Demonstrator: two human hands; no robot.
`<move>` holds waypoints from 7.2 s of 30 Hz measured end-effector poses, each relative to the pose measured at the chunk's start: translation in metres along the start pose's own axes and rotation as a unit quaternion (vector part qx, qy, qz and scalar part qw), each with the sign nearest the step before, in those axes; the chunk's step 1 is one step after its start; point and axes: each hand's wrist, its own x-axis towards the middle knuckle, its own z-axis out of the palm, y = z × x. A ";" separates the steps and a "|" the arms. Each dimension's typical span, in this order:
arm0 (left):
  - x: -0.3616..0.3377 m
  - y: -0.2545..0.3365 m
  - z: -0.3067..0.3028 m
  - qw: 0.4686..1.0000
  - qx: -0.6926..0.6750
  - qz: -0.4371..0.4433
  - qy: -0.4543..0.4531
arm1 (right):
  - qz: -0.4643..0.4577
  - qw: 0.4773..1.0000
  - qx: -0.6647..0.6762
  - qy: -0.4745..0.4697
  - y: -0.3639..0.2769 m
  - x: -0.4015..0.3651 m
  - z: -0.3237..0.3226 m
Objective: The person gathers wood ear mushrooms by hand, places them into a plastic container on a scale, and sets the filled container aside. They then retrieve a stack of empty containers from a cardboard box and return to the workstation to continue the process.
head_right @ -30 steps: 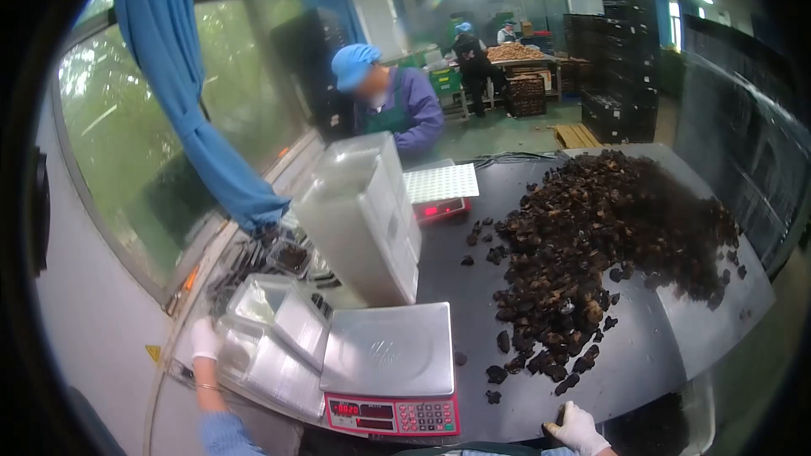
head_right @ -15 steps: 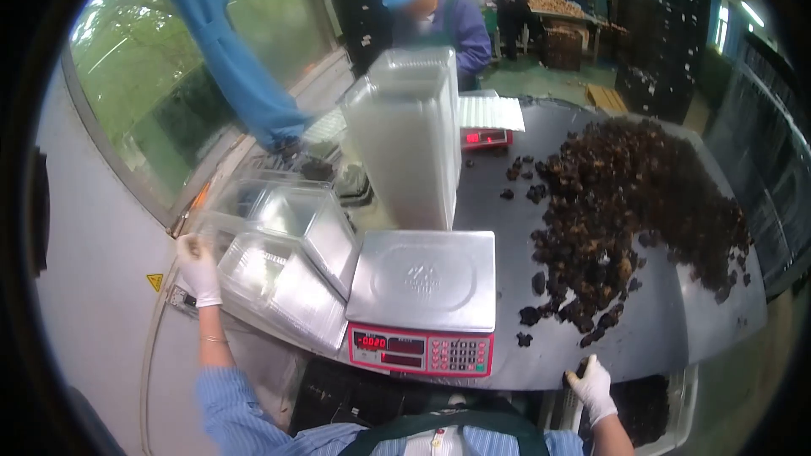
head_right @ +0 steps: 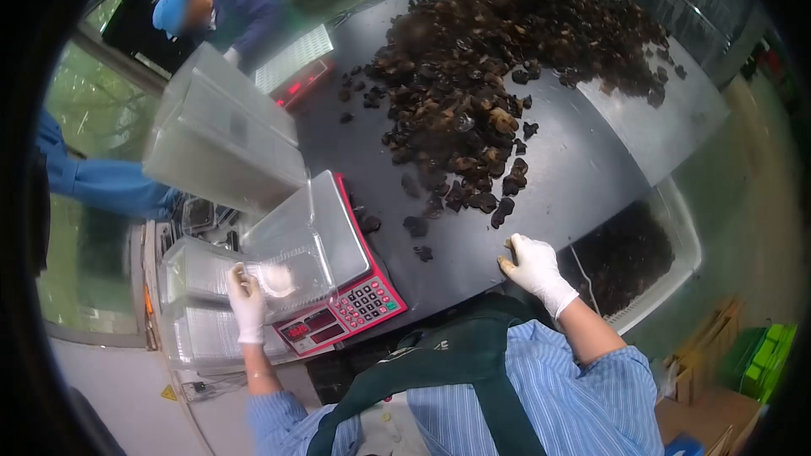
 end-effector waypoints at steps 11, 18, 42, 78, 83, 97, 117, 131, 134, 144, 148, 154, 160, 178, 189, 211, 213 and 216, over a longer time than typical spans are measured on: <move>0.003 -0.066 0.002 0.989 0.041 -0.141 -0.010 | -0.038 0.991 0.113 0.055 0.010 0.008 -0.002; -0.024 -0.079 0.021 0.951 -0.170 -0.258 0.005 | -0.111 0.906 0.377 -0.156 -0.066 0.044 -0.012; -0.079 -0.043 0.061 0.925 -0.341 -0.149 0.079 | -0.061 0.850 0.444 -0.275 -0.153 0.069 0.066; -0.075 0.192 0.062 0.983 -0.077 0.133 0.101 | -0.115 0.979 -0.006 0.169 0.010 0.112 -0.011; -0.040 0.230 0.174 0.979 -0.043 0.149 -0.135 | -0.264 0.958 0.037 0.104 -0.016 0.106 -0.019; -0.045 0.236 0.225 0.979 -0.104 0.081 -0.155 | -0.321 0.946 -0.047 0.009 -0.007 0.237 -0.009; -0.027 0.243 0.248 0.926 -0.015 0.274 -0.260 | 0.161 0.961 0.091 -0.204 0.160 0.064 -0.201; -0.099 0.214 0.236 0.980 0.021 0.071 -0.184 | -0.182 0.961 0.153 0.141 0.076 0.110 -0.031; -0.110 0.219 0.239 0.977 0.016 0.089 -0.194 | -0.207 0.966 0.144 0.058 0.093 0.111 -0.055; -0.065 0.210 0.240 0.962 -0.263 -0.055 -0.041 | 0.051 0.983 -0.170 -0.051 0.150 0.077 -0.172; -0.018 0.211 0.264 0.998 -0.059 0.021 -0.002 | -0.195 0.976 0.031 0.086 0.081 0.122 -0.121; -0.023 0.235 0.268 0.975 -0.153 0.078 -0.138 | -0.259 0.947 0.139 0.132 0.014 0.159 -0.036; -0.033 0.219 0.257 0.963 -0.262 0.012 -0.065 | -0.148 0.947 0.283 -0.024 0.063 0.140 -0.130; -0.033 0.209 0.250 0.980 0.142 0.097 -0.096 | -0.385 0.915 0.055 -0.107 0.017 0.095 -0.038; -0.124 0.213 0.234 0.982 -0.052 0.081 -0.162 | -0.244 0.964 0.030 -0.098 0.108 0.087 -0.083; -0.023 0.233 0.244 0.993 -0.014 0.117 -0.003 | -0.259 0.963 0.073 -0.012 0.078 0.110 -0.057; -0.010 0.217 0.267 0.995 0.083 0.056 0.007 | -0.265 0.963 0.054 -0.011 0.057 0.115 -0.041; -0.017 0.224 0.269 0.985 0.007 0.086 -0.147 | -0.308 0.940 0.131 -0.066 0.027 0.125 -0.025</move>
